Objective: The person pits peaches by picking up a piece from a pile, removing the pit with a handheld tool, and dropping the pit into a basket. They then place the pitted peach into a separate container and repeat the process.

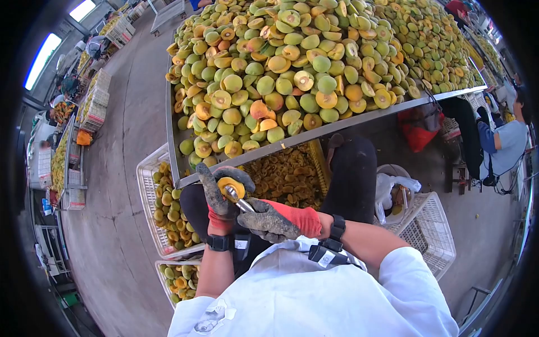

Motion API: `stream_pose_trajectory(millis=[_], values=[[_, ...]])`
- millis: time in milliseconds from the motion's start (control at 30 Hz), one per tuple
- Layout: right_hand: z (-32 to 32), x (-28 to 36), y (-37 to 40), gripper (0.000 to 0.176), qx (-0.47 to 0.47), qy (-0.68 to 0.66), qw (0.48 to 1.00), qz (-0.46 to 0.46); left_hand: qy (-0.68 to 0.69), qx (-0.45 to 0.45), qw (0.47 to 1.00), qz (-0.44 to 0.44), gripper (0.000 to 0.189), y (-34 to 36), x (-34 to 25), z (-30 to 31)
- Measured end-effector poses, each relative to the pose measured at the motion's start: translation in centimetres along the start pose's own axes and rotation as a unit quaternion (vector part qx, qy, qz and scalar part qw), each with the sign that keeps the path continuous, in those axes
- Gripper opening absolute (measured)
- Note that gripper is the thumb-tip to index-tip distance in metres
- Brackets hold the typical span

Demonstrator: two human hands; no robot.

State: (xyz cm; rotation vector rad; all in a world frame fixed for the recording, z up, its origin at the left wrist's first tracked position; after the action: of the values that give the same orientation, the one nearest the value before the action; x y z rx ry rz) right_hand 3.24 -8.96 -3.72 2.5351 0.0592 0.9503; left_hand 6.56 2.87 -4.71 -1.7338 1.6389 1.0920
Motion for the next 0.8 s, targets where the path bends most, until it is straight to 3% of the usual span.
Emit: stream_pose_trajectory(millis=[67,167,200,233,267,333,367,400,433,467,500,533,600,633,667,700,733,800], values=[[-0.2,-0.6,-0.2,0.019,0.029,-0.068,0.997,-0.026,0.011,-0.092,0.994,-0.060,0.081,0.1,-0.1,0.5],[0.4,-1.0,-0.6,0.022,0.025,-0.124,0.992,0.005,0.005,-0.140,0.989,-0.046,0.077,-0.3,0.3,0.0],[1.1,-0.3,-0.6,0.022,-0.020,-0.020,0.998,0.059,-0.012,-0.178,0.983,-0.032,0.076,-0.2,0.3,0.0],[1.6,0.4,-0.4,0.022,-0.065,0.084,0.988,0.112,-0.017,-0.147,0.989,0.010,0.071,-0.1,0.4,0.0],[2.4,-0.1,-0.7,0.022,-0.065,0.085,0.988,0.112,-0.017,-0.147,0.989,0.010,0.071,-0.3,0.4,0.2],[4.4,-0.1,-0.4,0.022,-0.119,0.341,0.907,0.218,0.104,-0.180,0.978,0.021,0.066,-0.9,1.4,1.6],[6.0,-1.0,-0.2,0.029,-0.147,0.400,0.899,0.103,0.172,-0.100,0.980,0.000,0.058,-1.2,0.7,1.5],[6.3,-1.1,0.3,0.029,-0.146,0.402,0.898,0.103,0.173,-0.100,0.980,-0.002,0.058,-1.3,0.9,1.9],[7.9,-1.8,0.9,0.026,-0.203,0.151,0.965,0.068,0.175,-0.146,0.973,-0.043,0.057,-1.1,0.0,2.1],[8.9,-3.1,1.3,0.027,-0.246,-0.113,0.962,0.028,0.176,-0.192,0.962,-0.081,0.055,-0.9,-0.7,2.6],[9.0,-3.1,1.3,0.027,-0.245,-0.114,0.962,0.027,0.134,-0.112,0.976,-0.130,0.043,-0.8,-1.1,2.9],[8.7,-2.6,1.1,0.026,-0.205,-0.104,0.972,0.048,0.133,-0.113,0.976,-0.128,0.043,-0.6,-1.3,2.5],[8.0,-1.8,1.1,0.025,-0.128,-0.088,0.984,0.092,0.274,-0.090,0.955,-0.074,0.035,-0.4,-0.7,1.3],[7.0,-1.6,0.4,0.021,-0.084,-0.191,0.974,0.089,0.274,-0.087,0.955,-0.071,0.035,-0.3,-0.6,0.7],[6.0,-1.0,-0.2,0.021,-0.086,-0.192,0.973,0.092,0.191,-0.098,0.973,-0.082,0.035,-0.1,-0.5,0.1],[5.6,0.3,-0.4,0.020,-0.166,-0.092,0.972,0.137,0.107,-0.107,0.984,-0.092,0.035,0.2,-0.5,-0.2],[5.1,1.9,0.0,0.020,-0.243,0.010,0.954,0.178,0.107,-0.105,0.984,-0.091,0.035,0.4,-0.4,-0.3],[4.3,3.2,0.3,0.022,-0.261,0.027,0.950,0.172,0.096,-0.073,0.991,-0.062,0.036,0.9,0.0,-0.6]])
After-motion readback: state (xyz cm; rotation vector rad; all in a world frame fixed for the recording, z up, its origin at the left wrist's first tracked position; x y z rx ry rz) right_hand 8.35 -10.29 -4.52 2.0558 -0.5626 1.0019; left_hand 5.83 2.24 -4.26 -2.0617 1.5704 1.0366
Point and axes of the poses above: each hand's wrist, its own y-axis away from the middle knuckle, its own z-axis out of the back of the hand, x = y × z, the point moved 7 cm from there along -y, towards the middle knuckle, and after that the axes turned 2 degrees about -x, right-handed, at the moved point
